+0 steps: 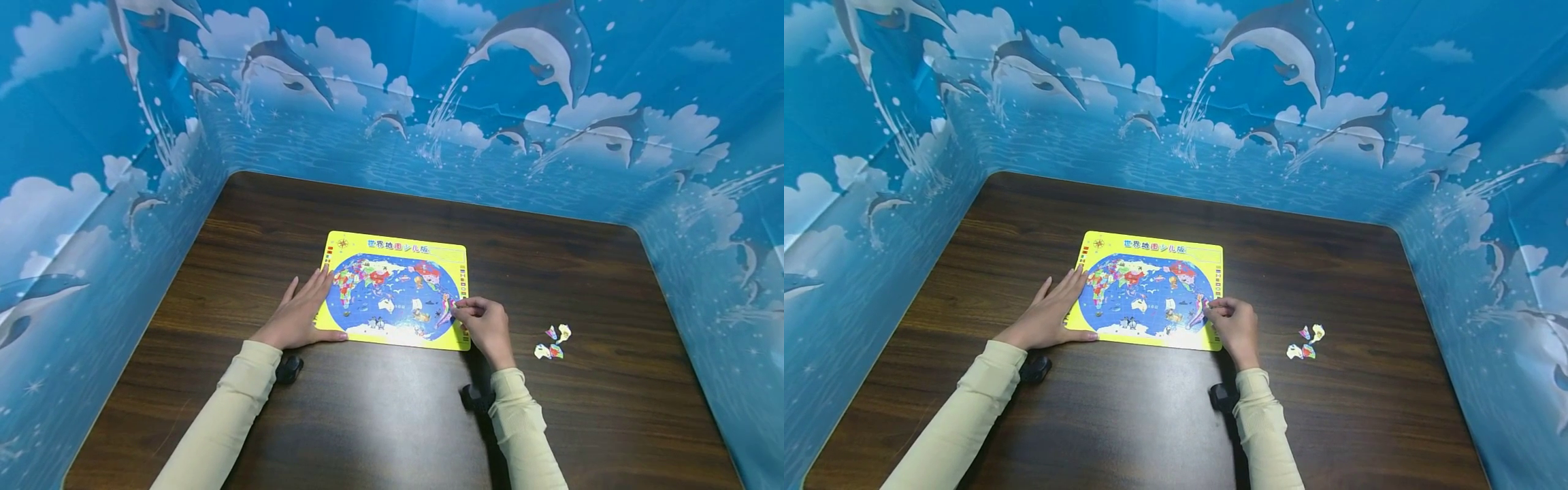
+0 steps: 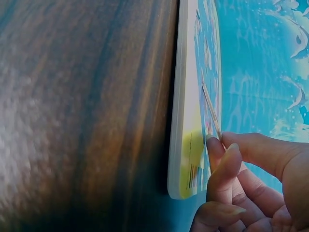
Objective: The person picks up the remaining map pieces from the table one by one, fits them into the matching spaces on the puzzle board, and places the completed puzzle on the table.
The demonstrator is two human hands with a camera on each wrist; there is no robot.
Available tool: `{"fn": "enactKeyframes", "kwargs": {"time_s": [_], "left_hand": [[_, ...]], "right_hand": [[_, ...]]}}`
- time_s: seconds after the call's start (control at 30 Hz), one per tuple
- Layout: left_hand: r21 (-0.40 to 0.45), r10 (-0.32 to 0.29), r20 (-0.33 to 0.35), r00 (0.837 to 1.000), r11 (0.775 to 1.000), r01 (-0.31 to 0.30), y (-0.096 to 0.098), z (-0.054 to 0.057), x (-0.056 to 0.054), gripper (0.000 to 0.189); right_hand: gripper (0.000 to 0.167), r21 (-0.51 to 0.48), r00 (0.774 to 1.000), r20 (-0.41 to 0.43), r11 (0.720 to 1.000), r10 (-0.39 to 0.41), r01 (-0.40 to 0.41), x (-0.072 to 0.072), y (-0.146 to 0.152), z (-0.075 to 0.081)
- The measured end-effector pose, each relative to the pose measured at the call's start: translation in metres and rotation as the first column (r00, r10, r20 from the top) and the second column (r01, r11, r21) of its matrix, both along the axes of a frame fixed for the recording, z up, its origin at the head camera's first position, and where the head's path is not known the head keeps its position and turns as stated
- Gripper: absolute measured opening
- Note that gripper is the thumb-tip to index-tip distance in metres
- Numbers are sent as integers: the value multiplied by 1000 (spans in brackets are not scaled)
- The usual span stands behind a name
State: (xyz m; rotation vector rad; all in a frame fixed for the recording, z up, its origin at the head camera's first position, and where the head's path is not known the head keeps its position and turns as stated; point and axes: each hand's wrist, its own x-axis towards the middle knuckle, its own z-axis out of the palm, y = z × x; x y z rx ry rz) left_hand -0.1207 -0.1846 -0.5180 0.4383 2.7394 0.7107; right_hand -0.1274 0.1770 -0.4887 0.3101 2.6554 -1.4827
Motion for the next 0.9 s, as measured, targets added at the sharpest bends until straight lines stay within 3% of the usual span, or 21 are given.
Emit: {"fn": "enactKeyframes", "kwargs": {"time_s": [0.9], "left_hand": [[-24,-1,0,1000,1000,1,0,1,-1,126]], "right_hand": [[15,42,999,36,998,36,-37,1,-1,-1]]}}
